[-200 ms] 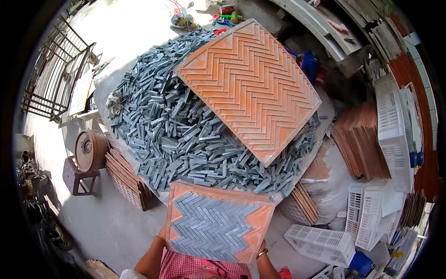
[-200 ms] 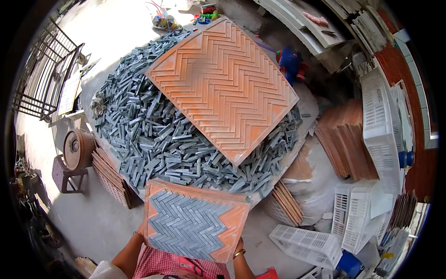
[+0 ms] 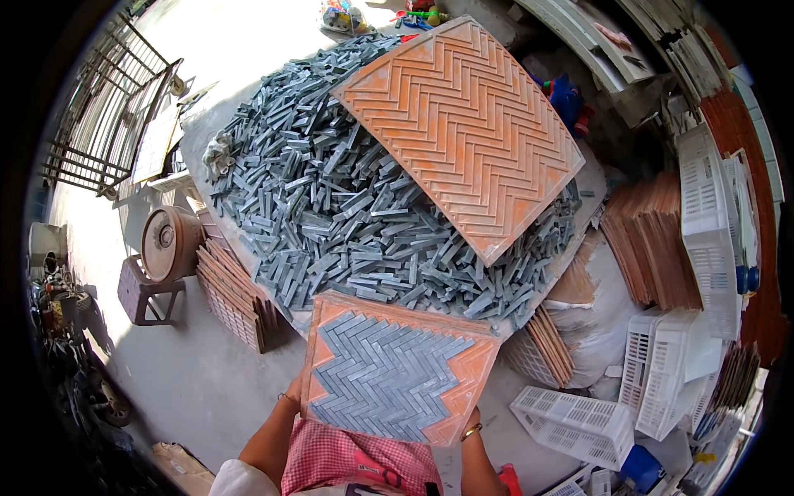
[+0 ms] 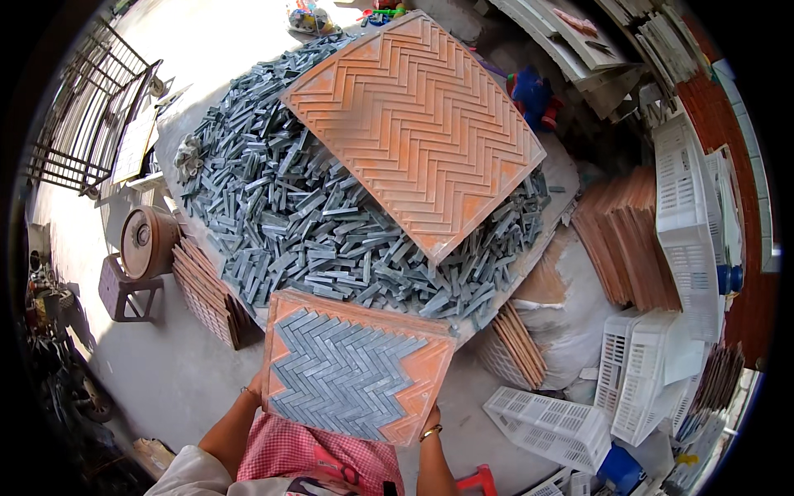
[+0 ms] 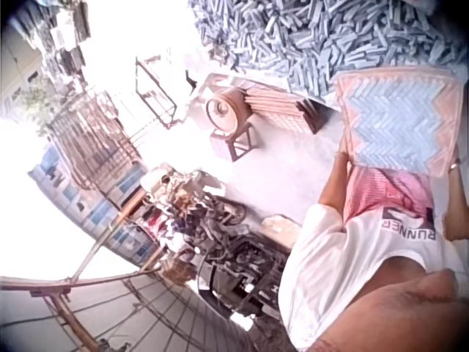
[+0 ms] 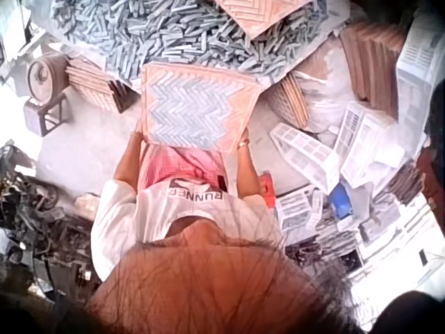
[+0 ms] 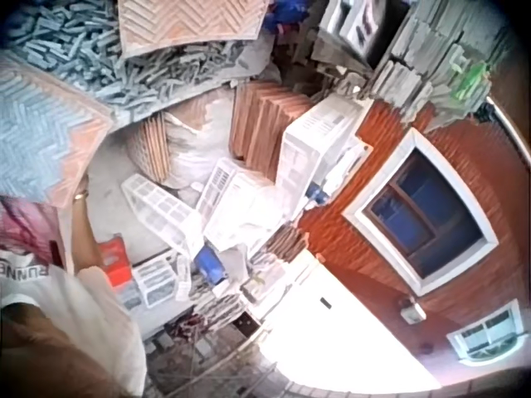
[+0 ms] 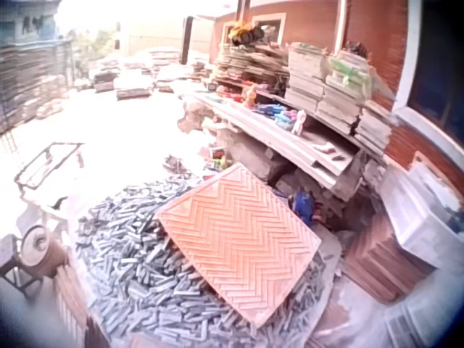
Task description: The person sits on the ground and places small green tiles into a grid on a yellow sheet. They pick tiles from a nearby white basket, arrange them into the grid, and occasionally wipe the surface with a cloth. The person flips the sheet to reveal the completed tile pattern.
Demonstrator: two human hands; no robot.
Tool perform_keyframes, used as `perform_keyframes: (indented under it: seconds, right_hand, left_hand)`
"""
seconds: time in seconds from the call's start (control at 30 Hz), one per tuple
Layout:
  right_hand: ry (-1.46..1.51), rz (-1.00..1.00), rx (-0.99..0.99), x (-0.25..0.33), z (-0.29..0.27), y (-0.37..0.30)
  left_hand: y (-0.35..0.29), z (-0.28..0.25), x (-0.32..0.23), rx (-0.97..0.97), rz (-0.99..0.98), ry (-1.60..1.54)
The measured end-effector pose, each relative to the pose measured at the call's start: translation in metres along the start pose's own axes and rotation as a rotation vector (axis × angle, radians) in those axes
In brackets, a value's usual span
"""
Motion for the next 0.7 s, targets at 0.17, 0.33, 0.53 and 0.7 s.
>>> perform_keyframes:
  seconds: [0.17,0.33,0.53,0.7]
  right_hand:
    - [0.015,-0.064,-0.003,-0.007,0.016,-0.027]
    - [0.454,-0.216,0.244,0.031,0.109,-0.059]
    - [0.474,-0.24,0.213,0.027,0.12,-0.053]
    - [0.494,-0.208,0.082,0.018,0.121,-0.04]
  left_hand:
    - [-0.015,0.001,0.022,0.058,-0.066,-0.015]
    - [-0.067,0.049,0.025,0.119,-0.031,-0.46]
    - [-0.049,0.056,0.036,0.268,0.069,-0.956]
    - [-0.061,0.05,0.035,0.124,-0.008,-1.016]
Point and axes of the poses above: each hand's wrist, its own y-axis towards the middle knuckle, its own z-axis out of the palm, x = y × z, the point moved 10 cm from there along y, towards the middle knuckle, and after that the axes turned 5 degrees about -y, right-handed, at the moved point
